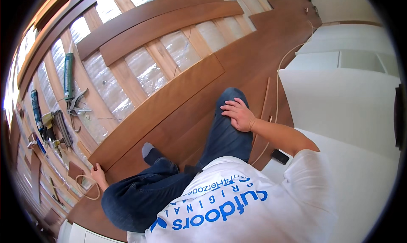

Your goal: The person installs wood flooring by applying adhesive to floor planks with a caulking gun, positioning them on the subfloor, and securing them with a hammer and an air nailer.

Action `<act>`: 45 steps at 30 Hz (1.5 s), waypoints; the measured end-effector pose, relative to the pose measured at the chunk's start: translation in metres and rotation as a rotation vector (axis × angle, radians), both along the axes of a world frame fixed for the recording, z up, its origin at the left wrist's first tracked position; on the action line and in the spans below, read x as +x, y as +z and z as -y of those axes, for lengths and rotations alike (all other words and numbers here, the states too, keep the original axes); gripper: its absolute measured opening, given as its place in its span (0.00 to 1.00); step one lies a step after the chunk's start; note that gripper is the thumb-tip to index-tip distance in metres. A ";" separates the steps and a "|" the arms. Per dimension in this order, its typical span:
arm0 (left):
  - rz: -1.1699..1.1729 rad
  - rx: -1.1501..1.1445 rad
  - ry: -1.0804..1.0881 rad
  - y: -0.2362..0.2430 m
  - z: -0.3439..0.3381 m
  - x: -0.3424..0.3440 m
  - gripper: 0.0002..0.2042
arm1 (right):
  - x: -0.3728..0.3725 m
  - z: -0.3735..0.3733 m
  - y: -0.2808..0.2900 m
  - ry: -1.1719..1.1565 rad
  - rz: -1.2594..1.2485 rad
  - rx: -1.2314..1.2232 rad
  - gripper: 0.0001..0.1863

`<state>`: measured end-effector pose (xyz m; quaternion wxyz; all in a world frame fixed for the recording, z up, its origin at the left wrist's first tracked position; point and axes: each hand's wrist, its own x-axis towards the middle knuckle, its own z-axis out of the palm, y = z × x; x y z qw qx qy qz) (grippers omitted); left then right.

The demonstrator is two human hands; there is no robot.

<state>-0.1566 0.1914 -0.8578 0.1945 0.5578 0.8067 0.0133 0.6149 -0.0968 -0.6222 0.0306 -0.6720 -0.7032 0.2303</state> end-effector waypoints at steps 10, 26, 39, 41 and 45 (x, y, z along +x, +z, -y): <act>-0.028 0.092 -0.058 -0.007 0.037 0.023 0.30 | -0.003 0.001 0.002 0.007 -0.010 -0.016 0.22; 0.275 0.166 0.237 -0.027 0.001 -0.030 0.28 | -0.003 -0.002 -0.006 0.003 -0.060 0.078 0.22; 0.995 -0.016 0.307 0.142 -0.092 -0.021 0.24 | -0.080 -0.071 -0.049 -0.331 -0.121 -0.254 0.20; 0.974 -0.013 0.209 0.154 -0.088 0.003 0.23 | -0.113 -0.089 -0.116 -1.021 -0.791 -0.444 0.28; 0.736 0.057 0.123 0.188 -0.051 0.029 0.26 | -0.188 -0.138 -0.134 -1.544 -1.830 -0.550 0.31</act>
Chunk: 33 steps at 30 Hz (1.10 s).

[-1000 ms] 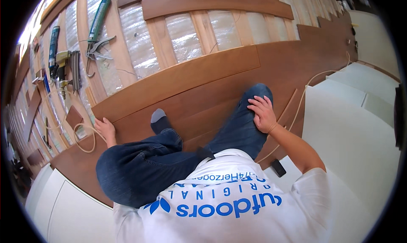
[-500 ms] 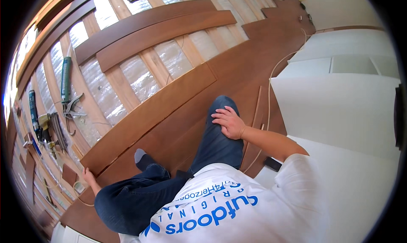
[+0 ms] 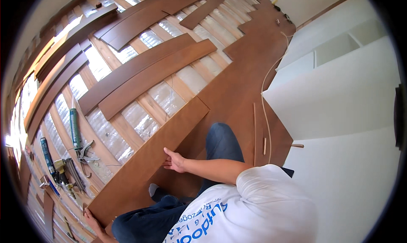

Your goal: The person installs wood flooring by applying adhesive to floor planks with a caulking gun, positioning them on the subfloor, and securing them with a hammer and an air nailer.

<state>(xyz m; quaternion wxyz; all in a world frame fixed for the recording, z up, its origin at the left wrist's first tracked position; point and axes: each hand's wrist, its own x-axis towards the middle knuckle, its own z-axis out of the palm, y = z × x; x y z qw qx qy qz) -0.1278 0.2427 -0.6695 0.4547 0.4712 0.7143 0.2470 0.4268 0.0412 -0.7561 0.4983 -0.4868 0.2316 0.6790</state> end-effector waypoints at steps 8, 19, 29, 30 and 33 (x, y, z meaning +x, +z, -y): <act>0.210 -0.046 0.137 0.055 0.054 -0.005 0.27 | -0.021 -0.037 0.074 -0.121 -0.059 0.223 0.22; 0.499 -0.604 -0.397 0.069 -0.091 0.287 0.24 | 0.257 -0.071 0.059 -0.413 0.519 0.251 0.21; 0.480 -0.712 -0.263 -0.098 -0.071 0.369 0.24 | 0.357 -0.097 -0.056 -0.280 0.815 -0.031 0.22; 0.478 -0.711 -0.246 -0.105 -0.074 0.374 0.24 | 0.354 -0.103 -0.067 -0.265 0.807 -0.028 0.22; 0.321 -0.524 -0.063 -0.126 -0.093 0.382 0.23 | 0.347 -0.128 -0.087 -0.324 0.886 -0.017 0.34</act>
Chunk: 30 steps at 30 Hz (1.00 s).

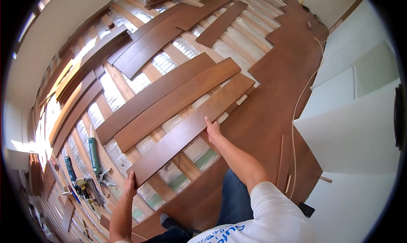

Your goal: The person installs wood flooring by applying adhesive to floor planks with a caulking gun, positioning them on the subfloor, and securing them with a hammer and an air nailer.

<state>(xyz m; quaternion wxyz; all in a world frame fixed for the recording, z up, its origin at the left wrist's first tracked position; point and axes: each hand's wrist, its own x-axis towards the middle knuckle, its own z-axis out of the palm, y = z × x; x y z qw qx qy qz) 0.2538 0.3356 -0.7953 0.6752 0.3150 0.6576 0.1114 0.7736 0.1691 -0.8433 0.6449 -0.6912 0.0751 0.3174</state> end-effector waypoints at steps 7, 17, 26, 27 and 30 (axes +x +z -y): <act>0.132 0.057 0.213 -0.024 -0.051 0.029 0.10 | 0.042 -0.094 -0.010 0.121 -0.020 -0.065 0.31; -0.058 0.291 -0.173 -0.034 -0.026 0.119 0.27 | 0.125 -0.099 0.011 0.396 0.035 -0.410 0.28; -0.803 1.111 -0.221 0.010 -0.066 0.146 0.10 | 0.044 0.004 0.008 0.794 1.255 -0.771 0.30; -0.749 1.170 -0.219 0.017 -0.087 0.156 0.11 | 0.042 0.007 0.005 0.823 1.304 -0.790 0.32; -0.622 1.307 -0.302 0.031 -0.151 0.179 0.15 | 0.034 -0.005 0.016 0.936 1.224 -0.826 0.32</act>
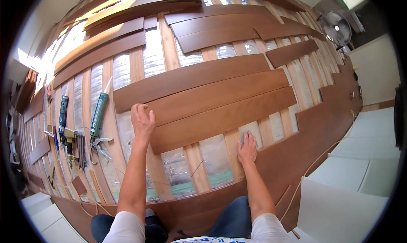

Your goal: The person installs wood flooring by applying adhesive to floor planks with a caulking gun, positioning them on the subfloor, and securing them with a hammer and an air nailer.

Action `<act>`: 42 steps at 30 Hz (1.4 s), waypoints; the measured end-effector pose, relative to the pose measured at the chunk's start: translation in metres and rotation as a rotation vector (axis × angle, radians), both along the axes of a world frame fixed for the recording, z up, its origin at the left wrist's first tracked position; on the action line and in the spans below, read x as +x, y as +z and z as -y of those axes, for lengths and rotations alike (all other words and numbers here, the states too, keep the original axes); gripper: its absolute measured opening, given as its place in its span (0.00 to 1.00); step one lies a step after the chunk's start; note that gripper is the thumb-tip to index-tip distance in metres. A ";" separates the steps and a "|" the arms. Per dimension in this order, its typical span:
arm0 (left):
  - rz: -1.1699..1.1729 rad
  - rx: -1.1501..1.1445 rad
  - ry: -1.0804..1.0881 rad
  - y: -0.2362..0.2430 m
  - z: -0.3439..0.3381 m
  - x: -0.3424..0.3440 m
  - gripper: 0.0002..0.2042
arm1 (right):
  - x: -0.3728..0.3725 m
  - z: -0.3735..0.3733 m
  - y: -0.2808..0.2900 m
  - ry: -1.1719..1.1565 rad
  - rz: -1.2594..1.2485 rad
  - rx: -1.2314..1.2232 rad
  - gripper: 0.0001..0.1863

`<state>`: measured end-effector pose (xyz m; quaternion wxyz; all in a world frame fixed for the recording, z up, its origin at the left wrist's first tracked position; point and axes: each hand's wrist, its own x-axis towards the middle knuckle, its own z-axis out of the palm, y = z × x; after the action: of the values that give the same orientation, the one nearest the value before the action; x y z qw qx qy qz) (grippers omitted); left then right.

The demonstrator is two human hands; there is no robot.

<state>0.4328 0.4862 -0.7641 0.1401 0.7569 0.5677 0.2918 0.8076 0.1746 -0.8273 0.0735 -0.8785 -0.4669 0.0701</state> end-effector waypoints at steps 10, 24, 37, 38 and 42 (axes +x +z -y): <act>-0.435 -0.093 0.280 -0.091 -0.132 -0.003 0.35 | -0.012 -0.017 -0.003 0.082 0.024 -0.016 0.28; -0.419 -0.220 0.303 -0.073 -0.138 -0.010 0.37 | -0.009 -0.035 0.001 0.151 0.041 -0.071 0.27; -0.412 -0.284 0.242 -0.076 -0.154 0.004 0.38 | -0.015 -0.041 0.009 0.064 0.066 -0.199 0.31; -0.421 -0.292 0.243 -0.078 -0.151 0.002 0.38 | -0.014 -0.043 0.008 0.053 0.058 -0.220 0.33; -0.465 -0.258 0.245 -0.083 -0.150 -0.001 0.38 | -0.002 -0.047 0.005 0.038 0.035 -0.217 0.33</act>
<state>0.4320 0.6362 -0.8466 0.0651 0.7053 0.7041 0.0507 0.8055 0.2218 -0.8224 -0.0317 -0.8734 -0.4742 0.1065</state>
